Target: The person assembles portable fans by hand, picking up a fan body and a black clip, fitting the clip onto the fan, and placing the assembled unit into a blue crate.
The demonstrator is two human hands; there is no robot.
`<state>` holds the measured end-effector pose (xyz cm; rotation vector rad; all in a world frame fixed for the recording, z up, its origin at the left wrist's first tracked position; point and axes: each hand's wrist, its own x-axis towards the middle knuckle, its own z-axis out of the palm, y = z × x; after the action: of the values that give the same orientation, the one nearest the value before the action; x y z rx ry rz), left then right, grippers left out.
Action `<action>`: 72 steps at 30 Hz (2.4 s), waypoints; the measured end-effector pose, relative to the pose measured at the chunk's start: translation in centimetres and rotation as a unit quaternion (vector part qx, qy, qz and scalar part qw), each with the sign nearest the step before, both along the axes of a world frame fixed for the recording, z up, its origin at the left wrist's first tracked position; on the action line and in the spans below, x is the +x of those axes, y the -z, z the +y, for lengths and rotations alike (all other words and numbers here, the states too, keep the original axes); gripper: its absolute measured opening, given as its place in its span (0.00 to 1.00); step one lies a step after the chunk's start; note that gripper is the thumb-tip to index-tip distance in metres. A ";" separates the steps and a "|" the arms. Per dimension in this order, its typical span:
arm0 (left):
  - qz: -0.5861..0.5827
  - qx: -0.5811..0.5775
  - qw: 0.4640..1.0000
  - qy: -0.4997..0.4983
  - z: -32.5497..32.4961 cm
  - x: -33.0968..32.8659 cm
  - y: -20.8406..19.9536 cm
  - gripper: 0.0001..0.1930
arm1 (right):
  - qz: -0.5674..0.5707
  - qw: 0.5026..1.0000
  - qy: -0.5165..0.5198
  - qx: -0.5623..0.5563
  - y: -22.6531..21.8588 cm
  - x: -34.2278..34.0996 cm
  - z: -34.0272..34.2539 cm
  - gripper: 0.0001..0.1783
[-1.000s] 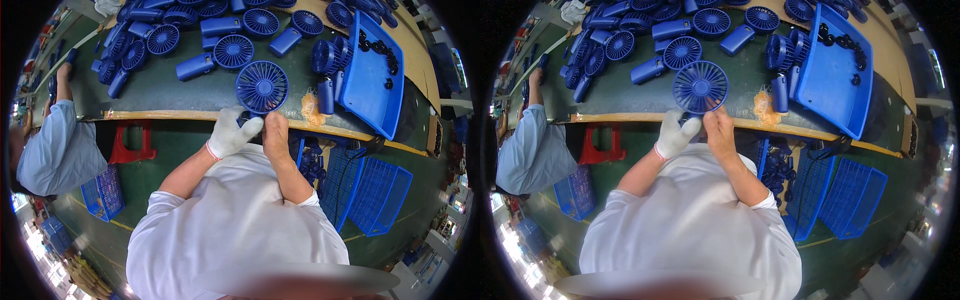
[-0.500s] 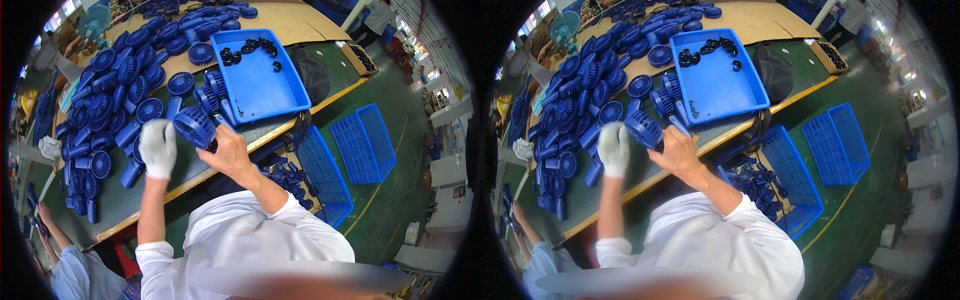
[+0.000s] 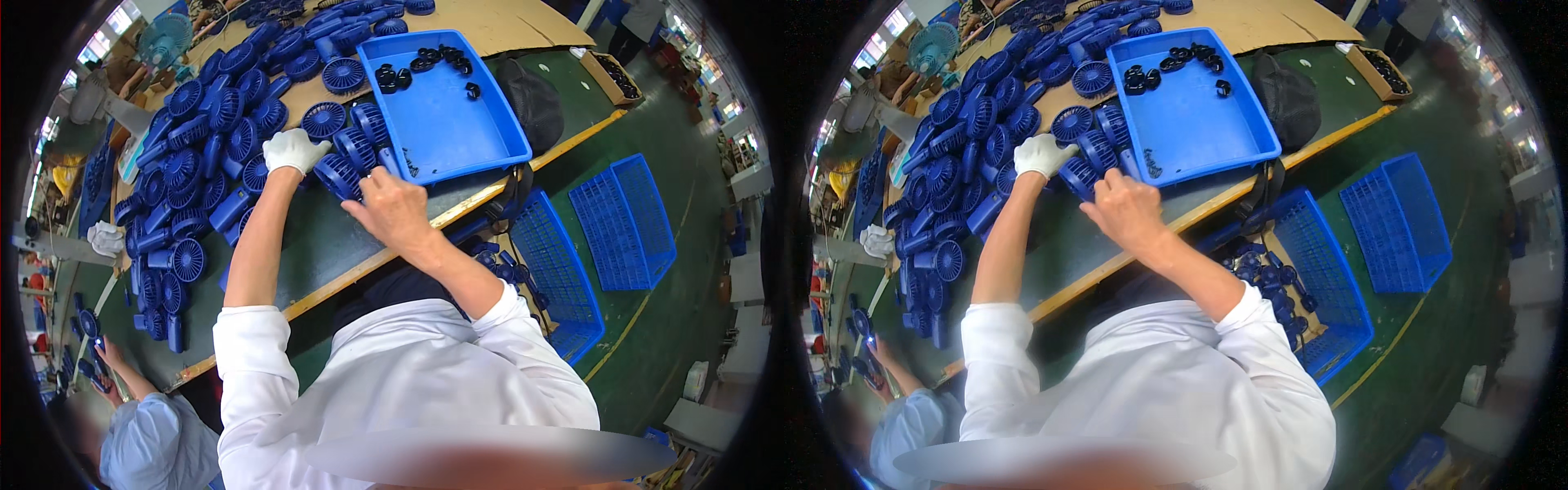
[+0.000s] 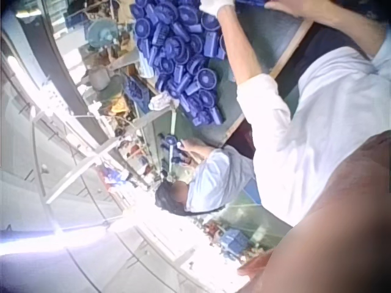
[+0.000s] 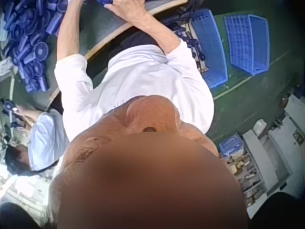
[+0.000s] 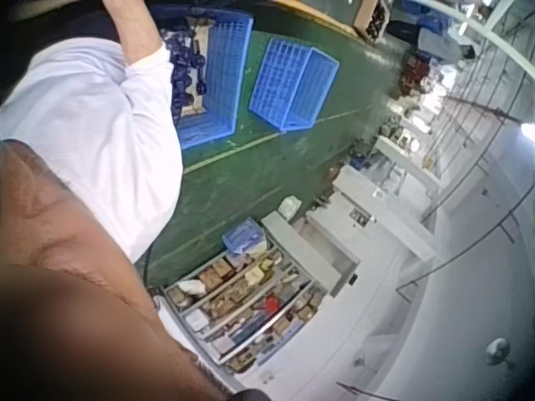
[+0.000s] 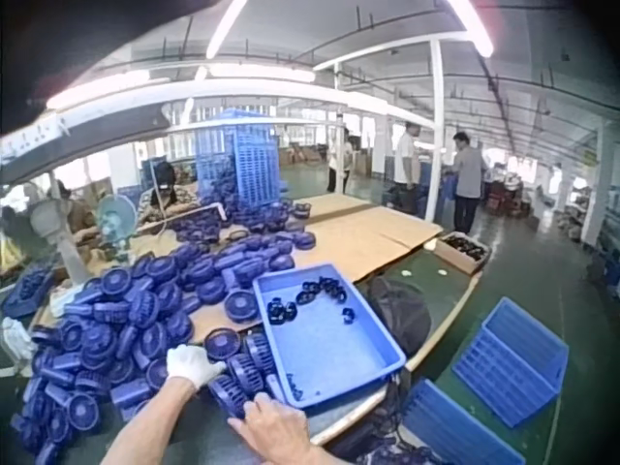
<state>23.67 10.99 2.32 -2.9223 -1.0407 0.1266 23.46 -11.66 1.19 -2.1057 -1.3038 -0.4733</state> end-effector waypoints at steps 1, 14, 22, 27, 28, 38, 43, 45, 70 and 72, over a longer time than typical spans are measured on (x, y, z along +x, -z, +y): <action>-0.028 -0.024 0.999 -0.012 0.1 -0.1 0.0 0.31 | 0.021 0.999 -0.008 0.028 -0.6 0.5 -0.6 0.16; -0.373 -0.111 0.910 0.143 -4.1 -12.5 -7.2 0.22 | -0.061 0.941 0.220 -0.251 1.0 23.0 -2.7 0.12; -0.246 0.034 0.922 0.298 -9.3 -20.8 -0.6 0.23 | -0.054 0.950 0.224 -0.212 2.5 25.8 -1.1 0.09; -0.262 0.005 0.947 0.186 -10.5 -21.6 2.1 0.25 | 0.001 0.992 0.123 0.024 0.5 22.7 -1.8 0.10; -0.261 0.006 0.949 0.180 -10.7 -21.5 1.6 0.25 | 0.031 0.990 0.083 0.105 0.0 20.9 -2.3 0.10; -0.176 -0.055 0.974 0.131 -10.3 -22.6 1.2 0.22 | 0.334 0.895 -0.259 0.140 -1.3 -5.2 -5.0 0.11; -0.550 -0.494 0.650 -0.179 -10.3 -24.0 4.2 0.18 | 0.513 0.795 -0.291 0.141 1.5 -8.1 -4.3 0.13; -0.647 -0.542 0.527 -0.095 -11.6 -23.8 5.0 0.19 | 0.582 0.733 -0.314 0.156 1.7 -8.7 -3.7 0.11; -0.469 -0.432 0.764 -0.104 -14.3 -22.2 2.4 0.17 | 0.681 0.661 -0.269 0.163 4.4 -10.3 0.1 0.25; -0.467 -0.588 0.650 -0.121 -14.7 -22.0 2.0 0.25 | 0.761 0.598 -0.224 0.119 4.0 -10.3 0.0 0.31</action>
<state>1.66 -3.75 0.32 -3.9676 -2.0873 -1.4101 13.20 -11.62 -2.83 -1.0387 -0.4901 1.1353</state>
